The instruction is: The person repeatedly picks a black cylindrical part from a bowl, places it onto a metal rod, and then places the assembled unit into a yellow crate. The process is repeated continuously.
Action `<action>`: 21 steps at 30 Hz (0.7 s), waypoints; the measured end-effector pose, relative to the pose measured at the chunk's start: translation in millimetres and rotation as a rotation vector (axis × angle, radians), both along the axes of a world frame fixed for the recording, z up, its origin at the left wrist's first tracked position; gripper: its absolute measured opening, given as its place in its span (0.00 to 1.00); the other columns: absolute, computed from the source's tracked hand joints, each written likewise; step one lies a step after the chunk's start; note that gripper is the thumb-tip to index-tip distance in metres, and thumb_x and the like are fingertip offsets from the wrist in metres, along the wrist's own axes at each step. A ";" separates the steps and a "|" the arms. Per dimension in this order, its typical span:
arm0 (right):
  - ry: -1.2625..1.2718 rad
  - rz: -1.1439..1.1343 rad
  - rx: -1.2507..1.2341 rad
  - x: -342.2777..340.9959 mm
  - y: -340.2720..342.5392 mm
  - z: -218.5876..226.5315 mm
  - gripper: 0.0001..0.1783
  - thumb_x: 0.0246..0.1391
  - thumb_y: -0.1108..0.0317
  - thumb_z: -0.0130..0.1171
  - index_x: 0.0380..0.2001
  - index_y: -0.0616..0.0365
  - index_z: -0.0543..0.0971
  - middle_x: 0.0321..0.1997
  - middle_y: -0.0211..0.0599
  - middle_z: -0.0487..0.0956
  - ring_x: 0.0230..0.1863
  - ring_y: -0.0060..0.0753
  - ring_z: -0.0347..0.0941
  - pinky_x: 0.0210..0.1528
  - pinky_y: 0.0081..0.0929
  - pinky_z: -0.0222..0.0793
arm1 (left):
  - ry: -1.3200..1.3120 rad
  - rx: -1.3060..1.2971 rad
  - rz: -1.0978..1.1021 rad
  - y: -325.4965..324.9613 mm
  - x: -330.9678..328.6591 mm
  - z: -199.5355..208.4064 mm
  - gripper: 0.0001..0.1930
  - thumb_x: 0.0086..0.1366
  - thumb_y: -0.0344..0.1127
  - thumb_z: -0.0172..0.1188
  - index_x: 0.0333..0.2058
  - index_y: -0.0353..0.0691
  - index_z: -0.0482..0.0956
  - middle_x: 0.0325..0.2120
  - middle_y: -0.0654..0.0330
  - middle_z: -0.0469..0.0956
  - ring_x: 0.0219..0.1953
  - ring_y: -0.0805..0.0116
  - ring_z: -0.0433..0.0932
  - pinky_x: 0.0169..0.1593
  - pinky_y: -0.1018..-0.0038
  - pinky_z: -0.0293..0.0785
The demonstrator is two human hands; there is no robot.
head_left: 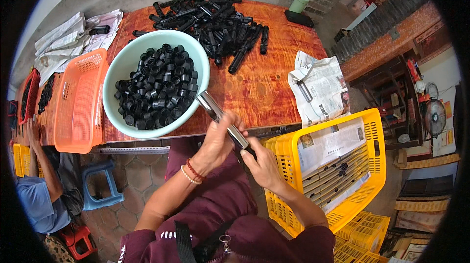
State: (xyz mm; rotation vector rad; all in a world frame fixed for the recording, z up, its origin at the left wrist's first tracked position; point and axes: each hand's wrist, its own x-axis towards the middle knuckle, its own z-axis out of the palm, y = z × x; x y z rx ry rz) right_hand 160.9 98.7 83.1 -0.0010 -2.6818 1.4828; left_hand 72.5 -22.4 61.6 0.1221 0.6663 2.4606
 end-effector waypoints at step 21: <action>0.062 -0.002 0.709 13.1 -8.3 22.5 0.13 0.52 0.63 0.60 0.30 0.58 0.69 0.19 0.46 0.76 0.19 0.52 0.74 0.20 0.43 0.67 | -0.270 0.090 0.193 -7.5 -10.1 30.7 0.18 0.66 0.41 0.51 0.17 0.51 0.57 0.10 0.74 0.51 0.13 0.82 0.51 0.19 0.83 0.52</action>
